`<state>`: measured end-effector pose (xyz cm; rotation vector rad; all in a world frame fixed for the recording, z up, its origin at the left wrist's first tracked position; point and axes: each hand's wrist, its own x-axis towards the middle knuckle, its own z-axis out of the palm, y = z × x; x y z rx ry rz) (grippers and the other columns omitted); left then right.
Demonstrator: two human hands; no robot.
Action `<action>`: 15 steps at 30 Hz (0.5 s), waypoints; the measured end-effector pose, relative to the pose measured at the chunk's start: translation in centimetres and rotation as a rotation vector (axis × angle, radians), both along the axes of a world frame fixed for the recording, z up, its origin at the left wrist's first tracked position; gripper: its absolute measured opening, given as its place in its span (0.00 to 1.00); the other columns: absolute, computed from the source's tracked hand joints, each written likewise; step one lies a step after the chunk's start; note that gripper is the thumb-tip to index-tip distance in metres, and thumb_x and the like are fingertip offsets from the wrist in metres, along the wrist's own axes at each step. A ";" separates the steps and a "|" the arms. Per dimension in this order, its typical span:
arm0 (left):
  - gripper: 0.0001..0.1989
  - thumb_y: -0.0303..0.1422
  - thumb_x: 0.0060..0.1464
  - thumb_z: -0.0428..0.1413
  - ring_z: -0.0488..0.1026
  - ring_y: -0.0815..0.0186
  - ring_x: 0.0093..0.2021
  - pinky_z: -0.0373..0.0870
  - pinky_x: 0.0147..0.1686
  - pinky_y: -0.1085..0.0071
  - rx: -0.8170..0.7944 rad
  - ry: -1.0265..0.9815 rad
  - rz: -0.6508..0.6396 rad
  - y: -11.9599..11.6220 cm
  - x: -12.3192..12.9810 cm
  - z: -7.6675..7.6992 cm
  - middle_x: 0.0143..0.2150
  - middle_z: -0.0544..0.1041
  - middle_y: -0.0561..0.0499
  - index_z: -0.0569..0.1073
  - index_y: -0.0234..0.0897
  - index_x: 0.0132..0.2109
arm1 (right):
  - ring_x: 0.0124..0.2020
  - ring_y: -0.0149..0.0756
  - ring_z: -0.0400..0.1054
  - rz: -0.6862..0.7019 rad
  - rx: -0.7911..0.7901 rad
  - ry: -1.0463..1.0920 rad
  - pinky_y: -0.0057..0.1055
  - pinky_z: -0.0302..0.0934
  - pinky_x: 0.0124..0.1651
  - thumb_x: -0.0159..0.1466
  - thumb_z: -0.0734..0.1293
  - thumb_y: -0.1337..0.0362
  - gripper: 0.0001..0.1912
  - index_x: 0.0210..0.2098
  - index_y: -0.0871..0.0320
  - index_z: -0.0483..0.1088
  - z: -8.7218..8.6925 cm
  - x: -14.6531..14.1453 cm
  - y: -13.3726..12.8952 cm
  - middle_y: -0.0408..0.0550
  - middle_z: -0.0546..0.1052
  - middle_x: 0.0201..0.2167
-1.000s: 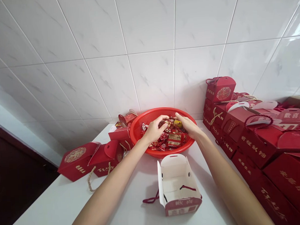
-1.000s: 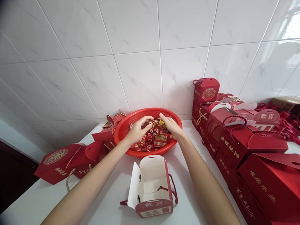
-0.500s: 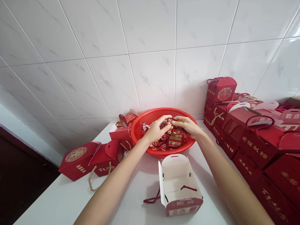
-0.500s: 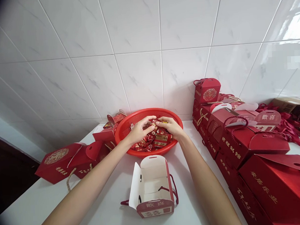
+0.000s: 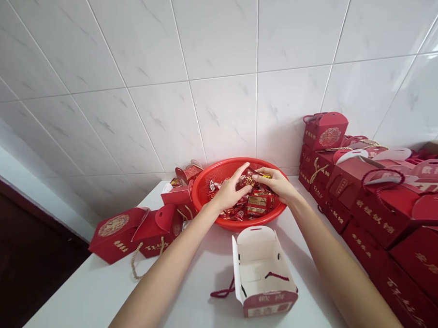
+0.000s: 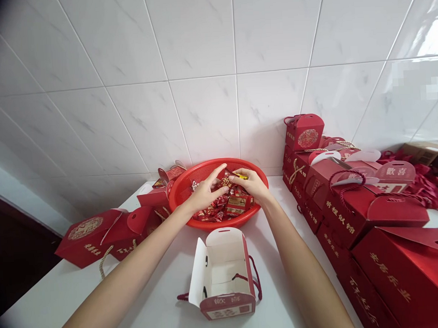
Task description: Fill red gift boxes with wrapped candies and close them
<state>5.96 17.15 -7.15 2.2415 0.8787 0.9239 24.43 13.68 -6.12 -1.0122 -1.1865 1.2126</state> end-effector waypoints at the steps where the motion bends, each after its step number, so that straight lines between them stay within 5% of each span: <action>1: 0.38 0.39 0.59 0.56 0.68 0.55 0.63 0.64 0.61 0.58 -0.015 0.013 0.020 0.0 0.0 0.0 0.65 0.68 0.44 0.51 0.45 0.72 | 0.23 0.28 0.64 -0.023 0.005 0.004 0.28 0.60 0.27 0.44 0.79 0.52 0.22 0.33 0.57 0.74 -0.1 0.0 0.1 0.42 0.77 0.27; 4: 0.40 0.37 0.57 0.58 0.73 0.54 0.57 0.69 0.55 0.57 -0.054 0.095 0.062 0.1 0.1 -0.2 0.58 0.74 0.41 0.51 0.40 0.72 | 0.21 0.28 0.62 -0.134 0.056 0.066 0.28 0.56 0.25 0.44 0.78 0.51 0.22 0.33 0.56 0.74 -0.3 0.1 0.5 0.41 0.75 0.24; 8: 0.23 0.31 0.52 0.59 0.76 0.53 0.51 0.70 0.52 0.59 -0.034 0.354 -0.042 0.2 0.1 -0.5 0.52 0.78 0.40 0.73 0.34 0.56 | 0.19 0.29 0.59 -0.229 0.083 0.137 0.29 0.53 0.23 0.44 0.78 0.51 0.21 0.31 0.56 0.74 -0.5 0.2 0.9 0.39 0.71 0.19; 15: 0.21 0.30 0.50 0.58 0.78 0.56 0.45 0.72 0.45 0.66 -0.182 0.553 -0.124 -0.2 0.3 -0.9 0.47 0.81 0.46 0.76 0.38 0.53 | 0.17 0.28 0.57 -0.272 0.108 0.215 0.28 0.50 0.21 0.43 0.78 0.50 0.22 0.31 0.55 0.73 -0.6 0.3 1.0 0.38 0.69 0.18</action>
